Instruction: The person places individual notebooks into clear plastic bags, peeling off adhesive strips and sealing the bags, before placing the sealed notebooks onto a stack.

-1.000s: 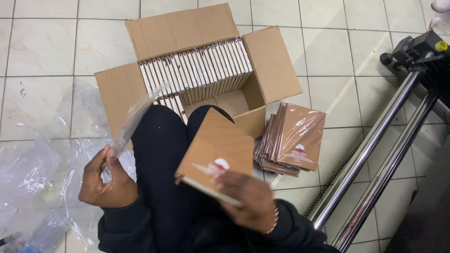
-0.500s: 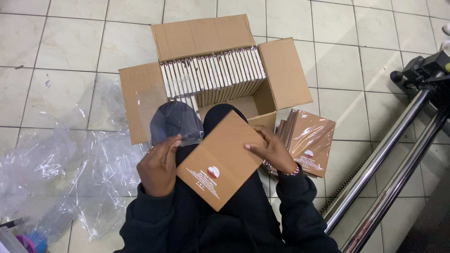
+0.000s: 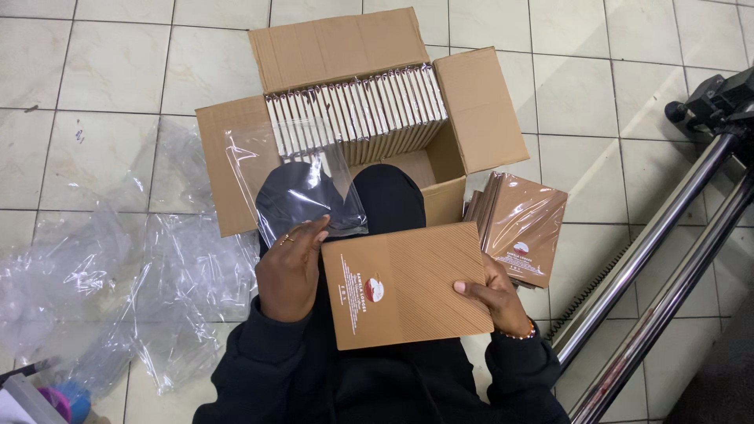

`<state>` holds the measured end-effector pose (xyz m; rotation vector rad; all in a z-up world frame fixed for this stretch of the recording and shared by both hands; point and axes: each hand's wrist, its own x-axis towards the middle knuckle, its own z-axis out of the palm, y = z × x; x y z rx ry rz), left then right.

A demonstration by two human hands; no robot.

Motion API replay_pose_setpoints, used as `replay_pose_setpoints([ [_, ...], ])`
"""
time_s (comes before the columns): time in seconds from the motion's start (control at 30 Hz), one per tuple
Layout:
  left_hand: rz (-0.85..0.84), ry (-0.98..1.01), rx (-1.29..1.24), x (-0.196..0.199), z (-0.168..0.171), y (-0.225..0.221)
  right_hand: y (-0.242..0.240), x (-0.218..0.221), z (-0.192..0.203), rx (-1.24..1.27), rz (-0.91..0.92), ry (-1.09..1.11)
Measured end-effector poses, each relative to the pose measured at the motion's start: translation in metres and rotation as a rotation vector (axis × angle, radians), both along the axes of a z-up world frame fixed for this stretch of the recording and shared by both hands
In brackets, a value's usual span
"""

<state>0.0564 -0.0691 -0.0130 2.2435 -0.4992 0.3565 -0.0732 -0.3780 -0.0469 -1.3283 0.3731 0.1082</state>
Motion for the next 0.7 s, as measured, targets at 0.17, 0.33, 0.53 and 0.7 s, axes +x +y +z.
replay_pose_setpoints([
  [0.17,-0.092,-0.114,0.119,-0.002,0.0,-0.008,0.04,0.01,0.029,-0.02,-0.111,-0.056],
  [0.33,-0.014,-0.225,0.268,-0.003,-0.027,0.001,0.052,0.006,0.027,0.009,-0.211,-0.077],
  [0.53,-0.04,-0.248,0.336,-0.007,-0.024,0.004,0.052,0.003,0.013,0.074,-0.404,-0.024],
  [0.7,-0.079,-0.195,0.226,-0.01,-0.021,0.007,0.059,0.003,-0.003,0.182,-0.576,0.045],
])
